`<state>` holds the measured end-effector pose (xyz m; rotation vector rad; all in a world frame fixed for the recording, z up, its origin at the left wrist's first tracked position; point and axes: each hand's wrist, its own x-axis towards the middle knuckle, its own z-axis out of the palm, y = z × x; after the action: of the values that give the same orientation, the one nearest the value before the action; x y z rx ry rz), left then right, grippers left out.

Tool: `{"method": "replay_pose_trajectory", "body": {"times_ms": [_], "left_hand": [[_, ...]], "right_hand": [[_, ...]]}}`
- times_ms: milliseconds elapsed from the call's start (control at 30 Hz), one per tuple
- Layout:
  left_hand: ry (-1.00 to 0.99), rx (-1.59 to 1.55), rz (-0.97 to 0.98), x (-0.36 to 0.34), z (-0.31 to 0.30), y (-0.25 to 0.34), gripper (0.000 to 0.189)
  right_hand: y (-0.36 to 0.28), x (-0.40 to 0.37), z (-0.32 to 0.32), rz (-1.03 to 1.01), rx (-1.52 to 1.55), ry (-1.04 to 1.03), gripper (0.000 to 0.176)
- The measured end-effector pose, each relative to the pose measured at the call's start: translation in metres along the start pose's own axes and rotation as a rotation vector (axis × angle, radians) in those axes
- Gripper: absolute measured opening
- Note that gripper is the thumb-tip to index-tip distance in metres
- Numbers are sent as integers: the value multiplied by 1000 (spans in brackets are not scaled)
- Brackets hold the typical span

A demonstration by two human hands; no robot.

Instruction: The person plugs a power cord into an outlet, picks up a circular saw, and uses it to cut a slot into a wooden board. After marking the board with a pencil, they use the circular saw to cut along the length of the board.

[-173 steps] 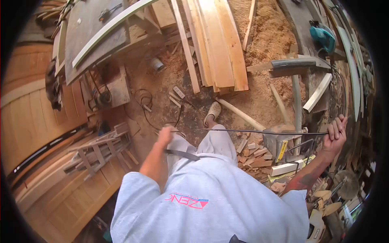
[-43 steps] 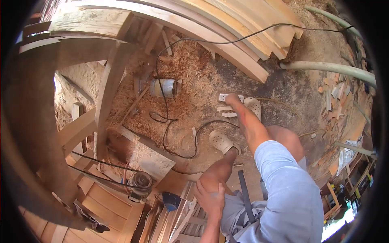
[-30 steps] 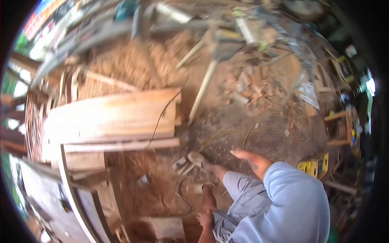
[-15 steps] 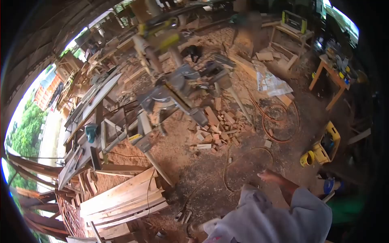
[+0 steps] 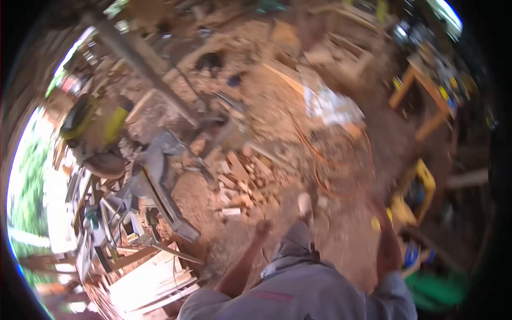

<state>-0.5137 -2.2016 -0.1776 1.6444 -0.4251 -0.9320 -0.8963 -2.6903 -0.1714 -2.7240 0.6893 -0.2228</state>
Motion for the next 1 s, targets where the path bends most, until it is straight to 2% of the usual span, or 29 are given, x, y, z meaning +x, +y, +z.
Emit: {"method": "replay_pose_trajectory", "body": {"times_ms": [33, 67, 100, 133, 167, 233, 333, 367, 467, 500, 533, 600, 667, 733, 833, 867, 900, 1000], "left_hand": [[61, 287, 190, 26, 23, 22, 20], [127, 270, 232, 69, 25, 43, 20], [126, 481, 107, 114, 37, 69, 22], [97, 665, -86, 121, 67, 78, 25], [98, 616, -140, 107, 94, 94, 25], [188, 124, 206, 141, 86, 186, 21], [225, 158, 155, 176, 77, 273, 25], [266, 156, 221, 192, 70, 288, 23], [345, 29, 272, 249, 42, 306, 25], [417, 107, 322, 268, 31, 312, 26], [403, 33, 226, 287, 20, 313, 28], [460, 84, 219, 293, 14, 413, 30], [491, -28, 255, 337, 9, 420, 32], [539, -223, 237, 385, 10, 424, 36], [639, -136, 224, 434, 7, 455, 37], [593, -112, 212, 438, 9, 474, 38], [544, -102, 201, 440, 16, 488, 38], [652, -171, 212, 449, -1, 504, 34]], "right_hand": [[25, -32, -35, 108, 210, -113, 24], [37, -39, -48, 552, 388, -97, 23], [34, -42, -53, 1012, 602, 13, 23], [26, -45, -62, 1205, 691, 43, 23], [9, -48, -63, 1323, 758, 31, 23], [-8, -11, -63, 1409, 837, -31, 23], [-13, 63, -61, 1437, 886, -115, 23], [-7, 91, -61, 1419, 887, -130, 22], [17, 165, -66, 1390, 885, -151, 22], [27, 192, -68, 1367, 880, -170, 22], [37, 218, -68, 1351, 872, -185, 22], [63, 276, -68, 1300, 852, -223, 22], [98, 346, -71, 1230, 829, -246, 22], [140, 430, -74, 1117, 800, -246, 22], [199, 587, -85, 911, 716, -205, 22], [218, 646, -90, 826, 685, -181, 22], [226, 707, -94, 754, 664, -153, 22], [195, 869, -96, 577, 652, -91, 23]]}}
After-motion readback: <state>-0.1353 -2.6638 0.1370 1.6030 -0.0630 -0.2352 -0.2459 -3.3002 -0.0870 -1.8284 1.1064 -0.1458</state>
